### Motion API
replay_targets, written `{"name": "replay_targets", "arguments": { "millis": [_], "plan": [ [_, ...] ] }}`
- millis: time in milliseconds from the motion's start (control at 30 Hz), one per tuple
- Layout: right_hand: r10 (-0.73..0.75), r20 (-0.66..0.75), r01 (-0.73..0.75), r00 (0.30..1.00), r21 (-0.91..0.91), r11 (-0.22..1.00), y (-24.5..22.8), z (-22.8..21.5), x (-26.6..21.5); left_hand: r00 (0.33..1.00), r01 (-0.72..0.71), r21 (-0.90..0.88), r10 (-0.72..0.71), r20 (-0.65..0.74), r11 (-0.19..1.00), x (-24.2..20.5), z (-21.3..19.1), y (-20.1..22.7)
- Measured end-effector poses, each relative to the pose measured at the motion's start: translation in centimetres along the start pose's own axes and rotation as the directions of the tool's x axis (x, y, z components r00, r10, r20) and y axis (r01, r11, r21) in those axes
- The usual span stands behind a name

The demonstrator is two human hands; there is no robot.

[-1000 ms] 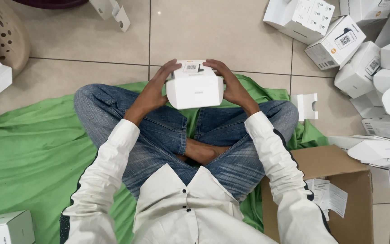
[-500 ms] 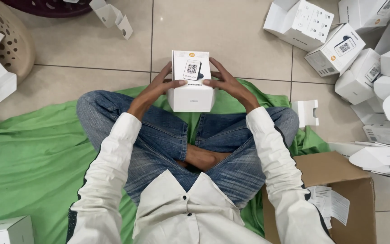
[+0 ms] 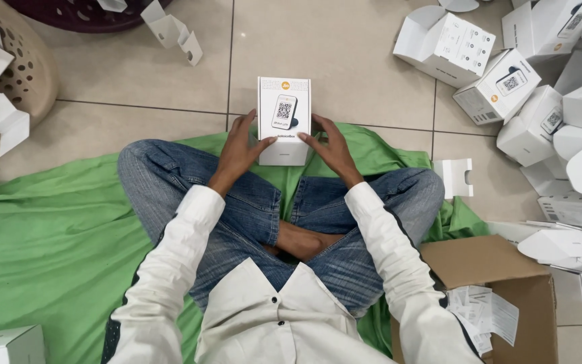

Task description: The person packs electronic device components and user manuals into white boxes and stacks them.

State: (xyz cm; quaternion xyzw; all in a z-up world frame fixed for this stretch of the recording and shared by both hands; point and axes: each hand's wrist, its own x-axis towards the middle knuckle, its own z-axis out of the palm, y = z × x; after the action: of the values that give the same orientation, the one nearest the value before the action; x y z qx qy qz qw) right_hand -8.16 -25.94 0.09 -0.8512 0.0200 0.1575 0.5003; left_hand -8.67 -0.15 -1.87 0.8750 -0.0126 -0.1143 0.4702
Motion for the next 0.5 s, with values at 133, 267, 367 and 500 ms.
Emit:
{"name": "replay_targets", "arguments": {
  "millis": [133,267,367,500],
  "plan": [
    [-0.047,-0.028,0.046,0.998,-0.04,0.998,1.5,0.2,-3.0,0.975,0.211,-0.055,-0.206,0.087,0.976,-3.4,-0.5,1.4],
    [0.079,0.127,-0.085,0.989,0.042,0.995,1.4,0.8,-5.5,0.968,0.162,-0.13,-0.132,0.213,0.978,-4.8,0.2,0.3],
    [0.117,0.188,-0.131,0.975,0.063,0.989,1.4,0.9,-5.9,0.956,0.193,-0.189,-0.141,0.256,0.963,-4.6,0.8,0.1],
    [0.111,0.208,-0.134,0.972,0.099,0.986,1.2,0.9,-5.7,0.96,0.172,-0.279,-0.097,0.263,0.945,-4.7,0.7,0.6]
  ]
}}
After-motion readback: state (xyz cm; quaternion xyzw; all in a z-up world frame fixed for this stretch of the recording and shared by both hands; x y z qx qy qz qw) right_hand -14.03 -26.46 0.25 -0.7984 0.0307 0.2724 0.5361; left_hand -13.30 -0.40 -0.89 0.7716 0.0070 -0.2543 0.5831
